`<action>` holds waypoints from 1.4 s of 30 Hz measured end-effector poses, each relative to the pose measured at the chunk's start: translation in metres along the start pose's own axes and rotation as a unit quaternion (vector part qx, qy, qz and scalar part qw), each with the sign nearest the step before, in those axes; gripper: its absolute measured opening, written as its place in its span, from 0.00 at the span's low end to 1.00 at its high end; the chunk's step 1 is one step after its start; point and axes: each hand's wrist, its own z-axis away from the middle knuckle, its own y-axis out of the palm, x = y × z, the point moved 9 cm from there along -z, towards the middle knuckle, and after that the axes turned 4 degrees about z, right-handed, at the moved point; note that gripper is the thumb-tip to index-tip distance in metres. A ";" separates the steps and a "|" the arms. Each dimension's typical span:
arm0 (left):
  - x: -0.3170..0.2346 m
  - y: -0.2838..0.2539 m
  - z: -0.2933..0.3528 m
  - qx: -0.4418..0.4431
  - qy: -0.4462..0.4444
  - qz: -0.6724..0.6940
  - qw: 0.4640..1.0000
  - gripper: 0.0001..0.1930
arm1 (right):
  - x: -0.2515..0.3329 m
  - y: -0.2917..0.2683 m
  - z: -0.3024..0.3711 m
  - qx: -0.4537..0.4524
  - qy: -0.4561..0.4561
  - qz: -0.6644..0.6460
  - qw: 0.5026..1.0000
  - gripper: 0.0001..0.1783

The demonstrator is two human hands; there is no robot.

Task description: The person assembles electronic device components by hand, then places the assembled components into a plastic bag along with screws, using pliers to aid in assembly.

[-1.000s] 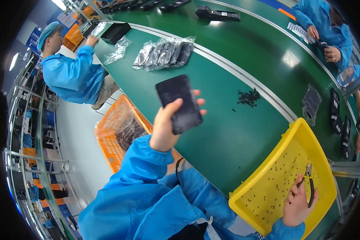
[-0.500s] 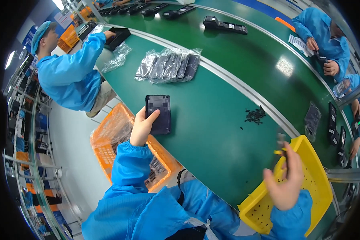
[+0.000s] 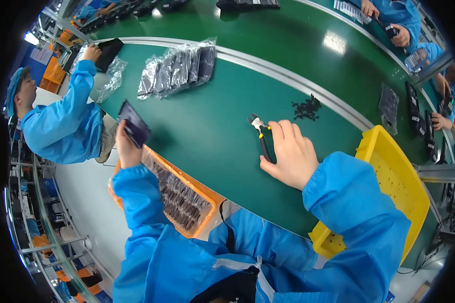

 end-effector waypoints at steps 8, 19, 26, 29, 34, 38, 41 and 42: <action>-0.121 -0.090 -0.099 -0.183 0.263 -0.485 0.813 0.36 | 0.007 0.018 0.010 0.040 0.018 -0.009 0.999 0.35; -0.167 -0.104 -0.202 -0.307 0.267 -0.634 0.658 0.46 | 0.006 0.018 0.012 0.059 0.040 0.068 0.995 0.42; -0.194 -0.151 -0.248 -0.267 0.283 -0.628 0.674 0.44 | 0.005 0.015 0.009 0.052 0.035 0.052 0.997 0.42; -0.190 -0.150 -0.267 -0.232 0.247 -0.644 0.686 0.33 | 0.006 0.015 0.011 0.057 0.037 0.063 0.996 0.41; -0.169 -0.134 -0.267 -0.208 0.201 -0.663 0.690 0.17 | 0.005 0.017 0.009 0.047 0.034 0.074 0.996 0.40; -0.187 -0.110 -0.200 -0.171 0.294 -0.515 0.787 0.13 | 0.016 0.009 0.003 0.017 0.009 0.039 0.999 0.36; -0.142 -0.006 -0.130 0.029 0.369 -0.344 0.863 0.08 | 0.016 -0.010 0.000 -0.037 0.023 0.009 0.999 0.30; -0.130 0.025 -0.093 0.056 0.394 -0.370 0.840 0.07 | 0.016 -0.021 0.001 -0.075 0.025 -0.019 0.997 0.27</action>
